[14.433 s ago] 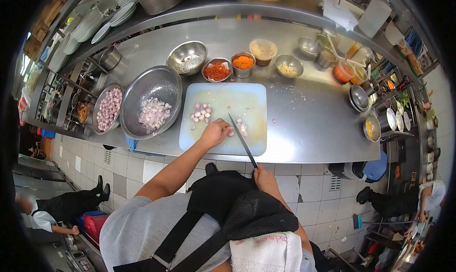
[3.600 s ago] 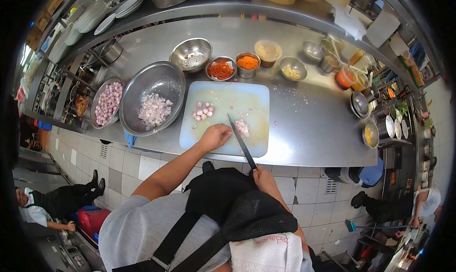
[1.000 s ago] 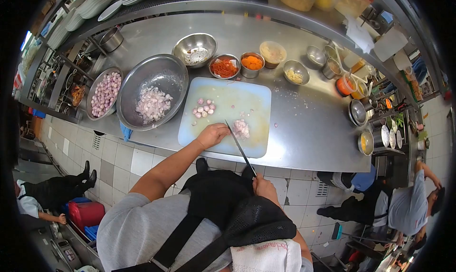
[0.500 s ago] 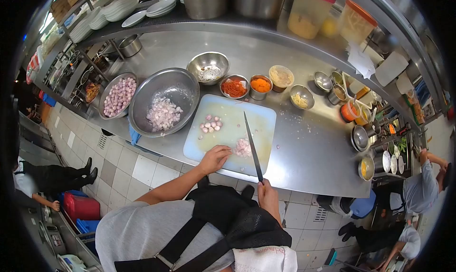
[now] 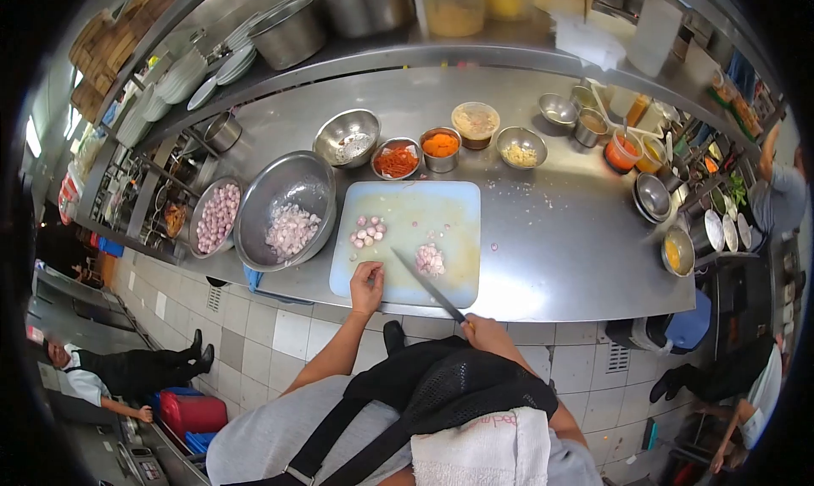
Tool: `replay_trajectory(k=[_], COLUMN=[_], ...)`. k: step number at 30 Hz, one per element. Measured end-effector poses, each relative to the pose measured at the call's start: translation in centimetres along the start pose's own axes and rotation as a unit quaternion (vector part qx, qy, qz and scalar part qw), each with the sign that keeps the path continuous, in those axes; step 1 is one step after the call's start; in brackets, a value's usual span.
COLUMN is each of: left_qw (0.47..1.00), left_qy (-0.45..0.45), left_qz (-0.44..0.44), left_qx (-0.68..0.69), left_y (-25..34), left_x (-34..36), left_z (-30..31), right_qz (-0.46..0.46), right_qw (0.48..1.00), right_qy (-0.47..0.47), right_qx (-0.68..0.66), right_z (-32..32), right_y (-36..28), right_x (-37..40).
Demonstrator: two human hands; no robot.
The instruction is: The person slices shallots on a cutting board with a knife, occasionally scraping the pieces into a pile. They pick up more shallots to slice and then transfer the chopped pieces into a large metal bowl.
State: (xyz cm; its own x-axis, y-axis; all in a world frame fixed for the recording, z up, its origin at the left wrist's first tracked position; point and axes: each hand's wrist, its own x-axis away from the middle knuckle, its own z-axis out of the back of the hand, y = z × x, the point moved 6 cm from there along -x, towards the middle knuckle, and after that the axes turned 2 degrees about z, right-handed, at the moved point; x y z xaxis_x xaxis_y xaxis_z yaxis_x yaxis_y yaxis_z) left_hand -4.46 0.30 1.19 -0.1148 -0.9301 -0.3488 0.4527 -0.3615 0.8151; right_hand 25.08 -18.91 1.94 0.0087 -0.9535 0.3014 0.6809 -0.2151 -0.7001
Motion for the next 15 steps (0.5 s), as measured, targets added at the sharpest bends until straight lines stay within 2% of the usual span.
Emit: replay_trajectory(k=[2, 4, 6, 7, 8, 9, 10, 12, 14, 15], left_qw=[1.000, 1.000, 0.999, 0.999, 0.998, 0.987, 0.987, 0.980, 0.959, 0.961], left_qy=[0.006, 0.020, 0.012, 0.016, 0.036, 0.055, 0.056, -0.050, -0.168, -0.164], left_qz=[-0.007, -0.011, 0.036, 0.035, -0.038, -0.111, -0.112, -0.170, -0.225, -0.222], left_qx=[-0.001, 0.001, 0.017, 0.013, -0.045, -0.102, -0.102, -0.093, -0.023, -0.025], left_y=[-0.6, -0.1, -0.1, 0.9, 2.9, 5.6, 8.1, 13.6, 16.1, 17.2], left_x=[0.2, 0.1, 0.3, 0.4, 0.6, 0.8, 0.9, 1.9, 3.5, 3.9], left_z=[-0.4, -0.4, -0.2, 0.0, 0.1, -0.1, -0.4, -3.0, -7.4, -8.7], right_qz=[-0.020, -0.025, 0.006, 0.036, 0.066, 0.069, 0.078, 0.087, 0.080, 0.083], right_qw=[1.000, 0.997, 0.997, 0.994, 0.988, 0.988, 0.985, 0.982, 0.982, 0.982], right_qy=[-0.007, 0.026, 0.032, 0.072, 0.114, 0.115, 0.126, 0.131, 0.138, 0.135], right_qx=[0.009, 0.063, 0.072, 0.078, 0.082, 0.082, 0.093, 0.106, 0.100, 0.101], right_z=[1.3, 3.7, 4.9, 6.3, 7.4, 7.7, 8.1, 8.3, 7.9, 7.7], right_y=[0.4, -0.2, -0.6, -1.9, -2.8, -2.8, -2.7, -2.0, -0.9, -0.5], right_x=[-1.1, -1.6, -1.4, -0.5, 0.0, 0.1, 0.3, 1.1, 1.4, 1.7])
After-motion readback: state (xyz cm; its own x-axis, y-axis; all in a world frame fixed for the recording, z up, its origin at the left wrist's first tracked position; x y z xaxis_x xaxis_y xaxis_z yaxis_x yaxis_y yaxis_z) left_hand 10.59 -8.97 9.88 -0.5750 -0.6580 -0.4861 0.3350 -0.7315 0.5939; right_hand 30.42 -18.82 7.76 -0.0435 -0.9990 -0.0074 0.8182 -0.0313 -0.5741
